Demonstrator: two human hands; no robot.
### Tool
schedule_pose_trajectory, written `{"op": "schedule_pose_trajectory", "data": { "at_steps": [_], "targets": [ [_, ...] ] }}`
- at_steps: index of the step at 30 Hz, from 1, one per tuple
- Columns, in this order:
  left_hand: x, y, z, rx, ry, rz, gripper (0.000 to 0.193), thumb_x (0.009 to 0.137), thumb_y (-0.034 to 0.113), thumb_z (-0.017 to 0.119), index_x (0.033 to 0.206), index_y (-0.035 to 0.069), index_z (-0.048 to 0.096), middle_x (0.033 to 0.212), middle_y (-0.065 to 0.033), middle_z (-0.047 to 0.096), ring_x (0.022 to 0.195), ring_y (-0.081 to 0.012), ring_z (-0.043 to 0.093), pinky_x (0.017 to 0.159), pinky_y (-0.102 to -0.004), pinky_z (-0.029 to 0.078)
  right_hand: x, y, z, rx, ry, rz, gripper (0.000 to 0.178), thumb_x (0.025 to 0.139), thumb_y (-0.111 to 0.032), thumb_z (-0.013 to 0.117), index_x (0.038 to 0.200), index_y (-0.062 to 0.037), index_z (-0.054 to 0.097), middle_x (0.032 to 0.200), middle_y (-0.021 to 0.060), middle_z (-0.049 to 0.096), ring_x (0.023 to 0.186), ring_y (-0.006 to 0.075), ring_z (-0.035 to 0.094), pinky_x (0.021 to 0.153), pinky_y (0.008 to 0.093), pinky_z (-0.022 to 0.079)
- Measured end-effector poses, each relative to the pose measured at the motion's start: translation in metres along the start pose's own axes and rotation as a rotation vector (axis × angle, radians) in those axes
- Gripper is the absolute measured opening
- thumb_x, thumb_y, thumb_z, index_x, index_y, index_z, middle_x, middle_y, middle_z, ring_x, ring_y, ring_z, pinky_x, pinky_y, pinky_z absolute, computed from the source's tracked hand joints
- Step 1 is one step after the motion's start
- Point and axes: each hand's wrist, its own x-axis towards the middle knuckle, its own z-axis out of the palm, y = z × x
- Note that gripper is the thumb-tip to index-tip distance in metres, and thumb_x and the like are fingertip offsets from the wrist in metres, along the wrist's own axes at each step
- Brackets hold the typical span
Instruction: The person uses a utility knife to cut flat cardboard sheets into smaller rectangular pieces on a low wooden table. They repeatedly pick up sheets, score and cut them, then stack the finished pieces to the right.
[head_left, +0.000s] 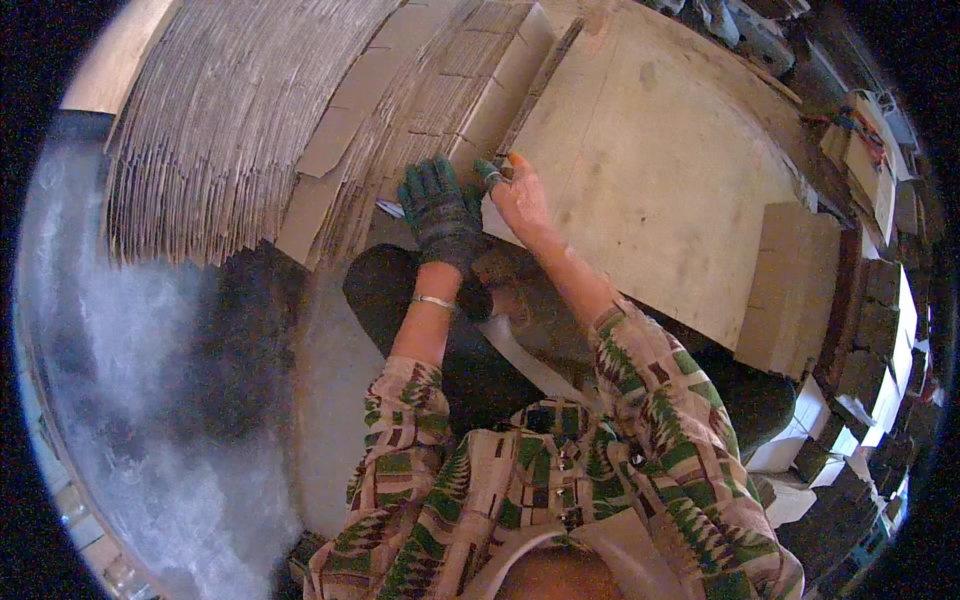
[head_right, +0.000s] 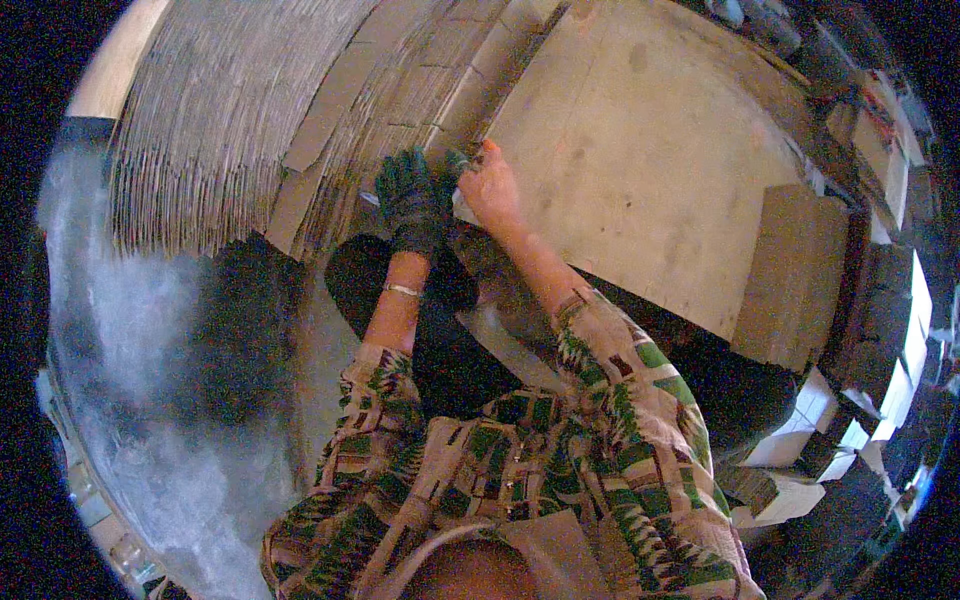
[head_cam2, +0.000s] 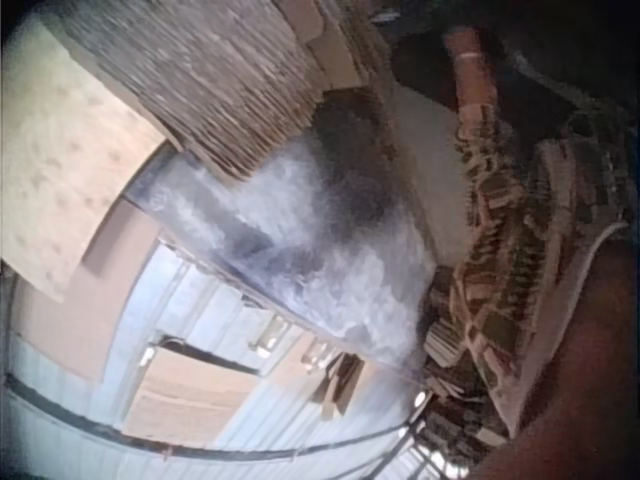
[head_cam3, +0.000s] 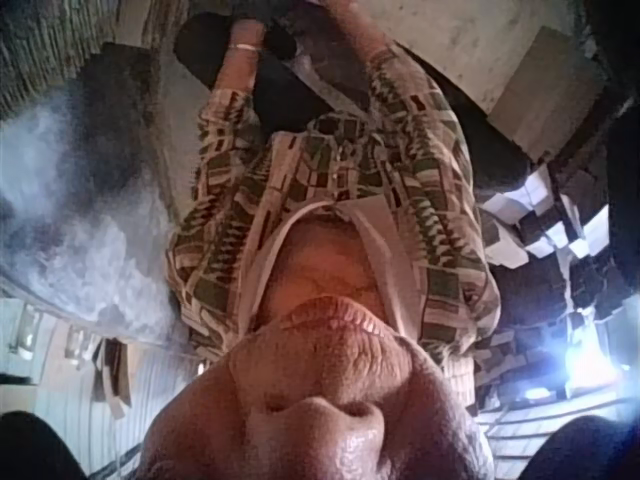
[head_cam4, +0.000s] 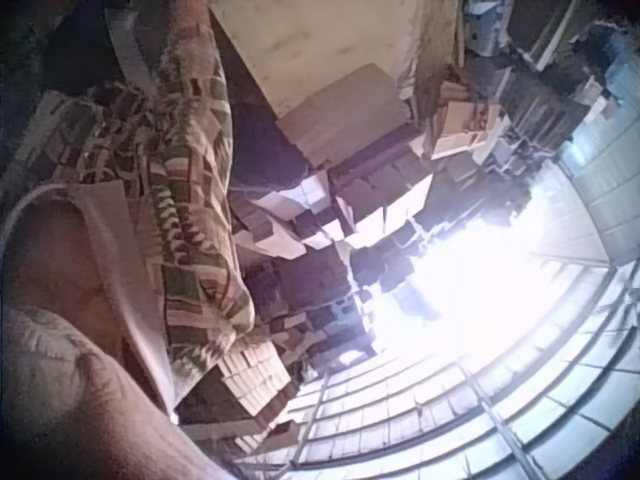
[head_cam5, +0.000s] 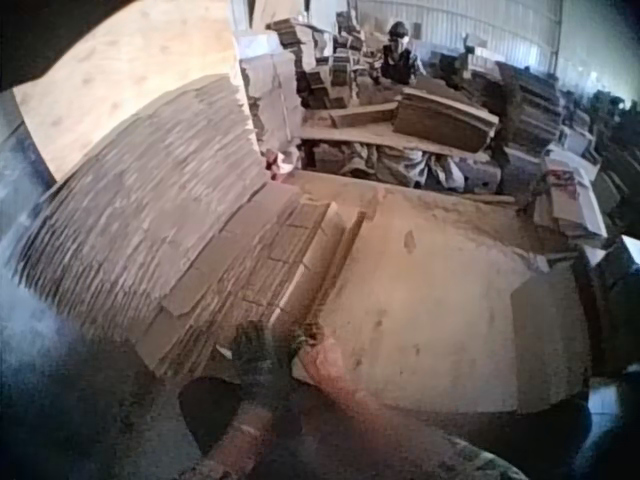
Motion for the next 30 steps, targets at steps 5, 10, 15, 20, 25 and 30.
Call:
{"op": "schedule_pose_trajectory", "data": {
  "at_steps": [5, 10, 15, 20, 25, 30],
  "targets": [
    [0.015, 0.003, -0.007, -0.064, -0.264, -0.094, 0.062, 0.089, 0.030, 0.064, 0.142, 0.002, 0.047, 0.140, -0.0247, 0.052, 0.135, -0.0434, 0.044, 0.115, -0.0586, 0.028, 0.013, 0.009, 0.010, 0.104, -0.013, 0.111, 0.058, 0.085, -0.016, 0.056, 0.135, 0.0119, 0.049, 0.102, 0.0263, 0.069, 0.089, 0.0302, 0.069, 0.079, 0.0398, 0.055],
    [0.007, 0.002, -0.018, -0.125, -0.254, -0.051, 0.061, 0.090, 0.030, 0.062, 0.142, 0.002, 0.046, 0.135, -0.0238, 0.055, 0.128, -0.0428, 0.049, 0.111, -0.0568, 0.033, 0.011, 0.010, 0.020, 0.244, -0.063, 0.140, 0.063, 0.085, -0.016, 0.056, 0.140, 0.0111, 0.045, 0.099, 0.0213, 0.070, 0.081, 0.0228, 0.068, 0.073, 0.0360, 0.056],
    [-0.006, 0.016, -0.028, -0.207, -0.111, 0.054, 0.058, 0.092, 0.026, 0.060, 0.143, 0.002, 0.045, 0.132, -0.0219, 0.057, 0.121, -0.0407, 0.055, 0.104, -0.0502, 0.042, 0.017, 0.001, 0.011, 0.183, -0.057, 0.253, 0.066, 0.085, -0.018, 0.057, 0.142, 0.0111, 0.042, 0.105, 0.0220, 0.070, 0.084, 0.0263, 0.069, 0.076, 0.0358, 0.056],
    [-0.009, 0.018, -0.025, -0.580, 0.023, 0.061, 0.049, 0.096, 0.020, 0.057, 0.142, 0.004, 0.050, 0.125, -0.0185, 0.063, 0.113, -0.0373, 0.062, 0.098, -0.0461, 0.049, 0.020, 0.009, 0.010, 0.119, -0.040, 0.239, 0.069, 0.085, -0.021, 0.061, 0.142, 0.0114, 0.042, 0.110, 0.0255, 0.070, 0.092, 0.0322, 0.069, 0.083, 0.0401, 0.054],
    [-0.024, 0.014, 0.006, -1.022, -0.074, -0.194, 0.041, 0.104, 0.023, 0.052, 0.142, 0.006, 0.053, 0.125, -0.0188, 0.066, 0.113, -0.0321, 0.065, 0.096, -0.0414, 0.051, 0.011, -0.006, 0.005, 0.049, 0.028, 0.277, 0.045, 0.082, -0.020, 0.062, 0.117, 0.0058, 0.051, 0.109, 0.0319, 0.066, 0.108, 0.0490, 0.062, 0.093, 0.0521, 0.049],
    [-0.021, 0.002, 0.027, -1.100, -0.032, -0.263, 0.041, 0.106, 0.026, 0.049, 0.143, 0.009, 0.053, 0.117, -0.0190, 0.070, 0.103, -0.0271, 0.070, 0.091, -0.0396, 0.053, 0.013, -0.010, 0.007, -0.067, -0.004, 0.422, 0.045, 0.081, -0.020, 0.064, 0.113, 0.0061, 0.047, 0.104, 0.0348, 0.065, 0.107, 0.0506, 0.062, 0.093, 0.0534, 0.050]
  ]
}}
